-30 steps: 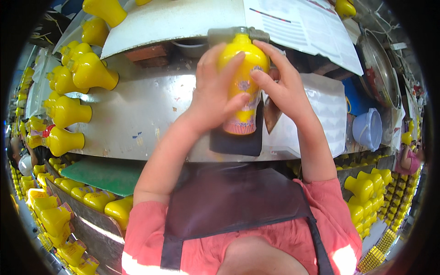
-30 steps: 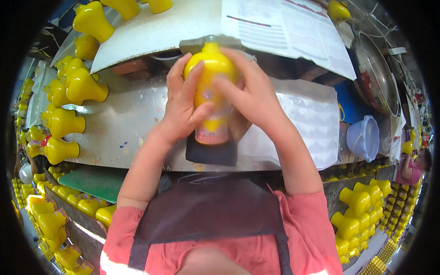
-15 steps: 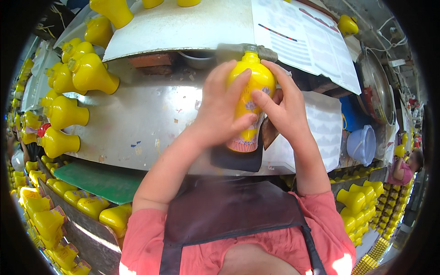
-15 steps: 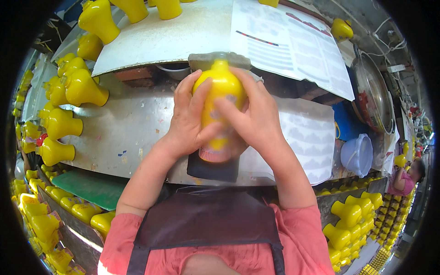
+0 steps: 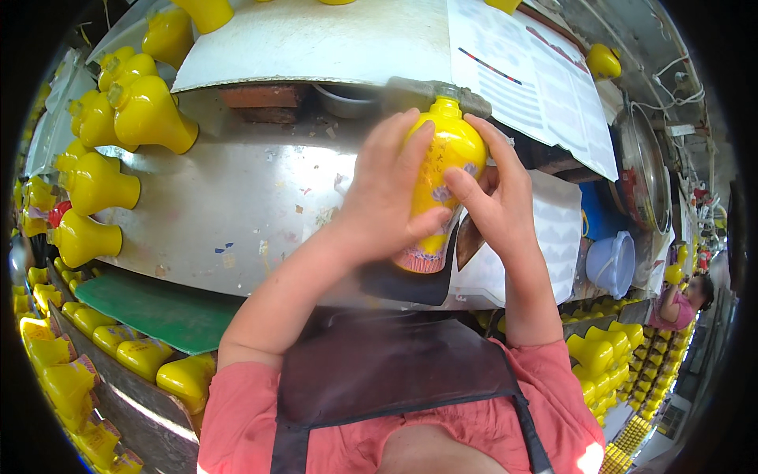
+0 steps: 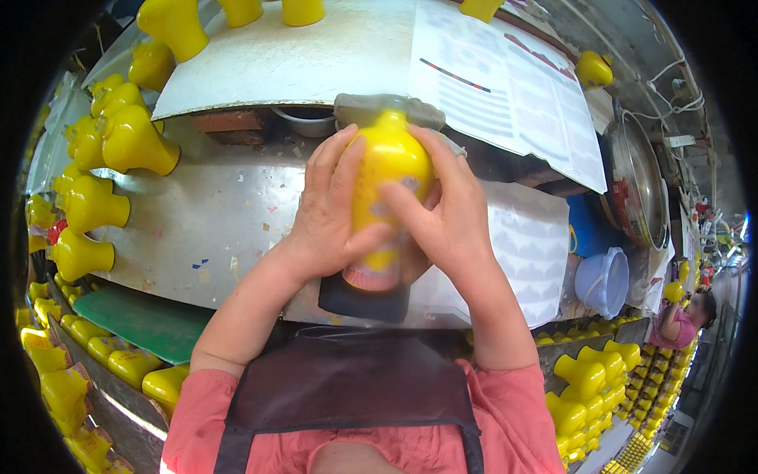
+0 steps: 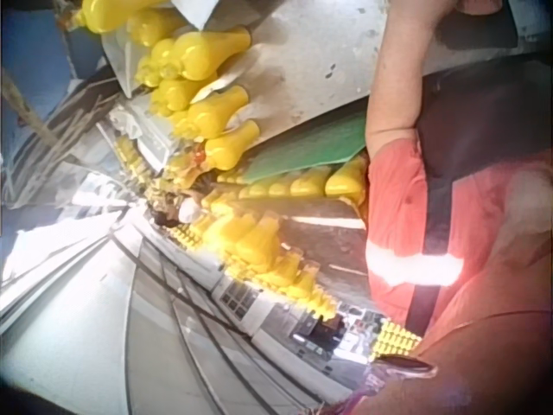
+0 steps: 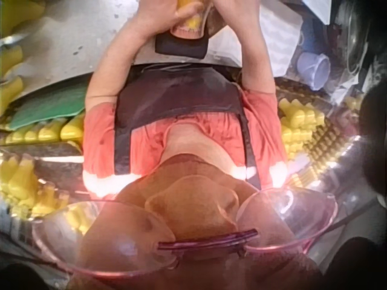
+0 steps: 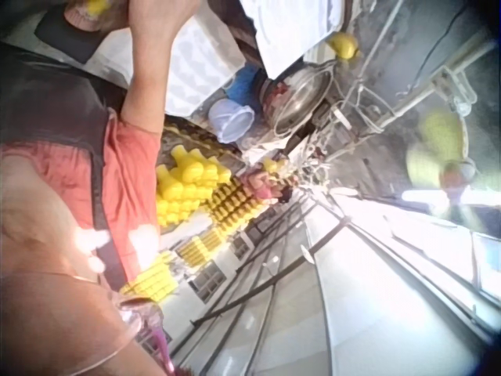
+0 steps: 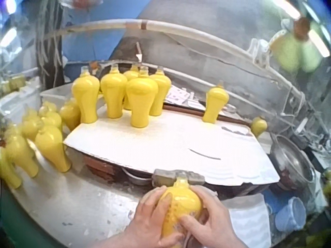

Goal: The person applies decorative stickers to yellow ceramic vases on a workbench. They peel stickers from a sheet, place them on the vase body, smooth them with fingers, and then place the finished vase on a nearby tray. The process is repeated for multiple vases.

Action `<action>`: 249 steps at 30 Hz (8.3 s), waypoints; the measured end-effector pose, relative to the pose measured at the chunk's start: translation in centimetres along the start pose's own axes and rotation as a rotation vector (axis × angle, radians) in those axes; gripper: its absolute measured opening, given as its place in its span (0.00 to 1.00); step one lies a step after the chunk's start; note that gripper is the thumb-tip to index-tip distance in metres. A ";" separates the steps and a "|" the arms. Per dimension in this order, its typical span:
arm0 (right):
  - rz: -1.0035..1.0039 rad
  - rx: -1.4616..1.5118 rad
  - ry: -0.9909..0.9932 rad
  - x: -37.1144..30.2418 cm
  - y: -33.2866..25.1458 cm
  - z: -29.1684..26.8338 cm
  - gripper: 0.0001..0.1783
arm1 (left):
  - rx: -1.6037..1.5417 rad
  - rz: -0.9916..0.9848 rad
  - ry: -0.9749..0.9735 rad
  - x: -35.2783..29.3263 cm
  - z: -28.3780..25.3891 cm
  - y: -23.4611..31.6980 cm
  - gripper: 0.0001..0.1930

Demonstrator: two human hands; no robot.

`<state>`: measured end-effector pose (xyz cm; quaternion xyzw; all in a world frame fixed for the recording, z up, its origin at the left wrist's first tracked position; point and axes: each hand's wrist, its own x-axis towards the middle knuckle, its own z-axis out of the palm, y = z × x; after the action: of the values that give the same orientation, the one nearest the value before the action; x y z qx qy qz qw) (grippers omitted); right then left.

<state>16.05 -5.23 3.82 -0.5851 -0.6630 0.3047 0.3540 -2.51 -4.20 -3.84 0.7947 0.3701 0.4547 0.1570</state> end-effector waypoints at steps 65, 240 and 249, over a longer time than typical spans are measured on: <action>0.057 0.104 -0.049 -4.3 3.2 -3.4 0.27 | -0.174 -0.248 -0.059 -1.3 0.6 2.3 0.44; -0.005 0.108 0.183 -4.1 5.3 1.2 0.34 | -0.559 -0.633 -0.002 -1.7 1.4 4.8 0.48; -0.147 0.014 0.320 -4.4 4.7 1.3 0.22 | -0.566 -0.640 -0.003 -1.6 1.3 4.9 0.47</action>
<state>17.90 -8.98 -1.28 -0.5737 -0.6368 0.1857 0.4804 0.32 -8.58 -2.63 0.5661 0.4584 0.4657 0.5024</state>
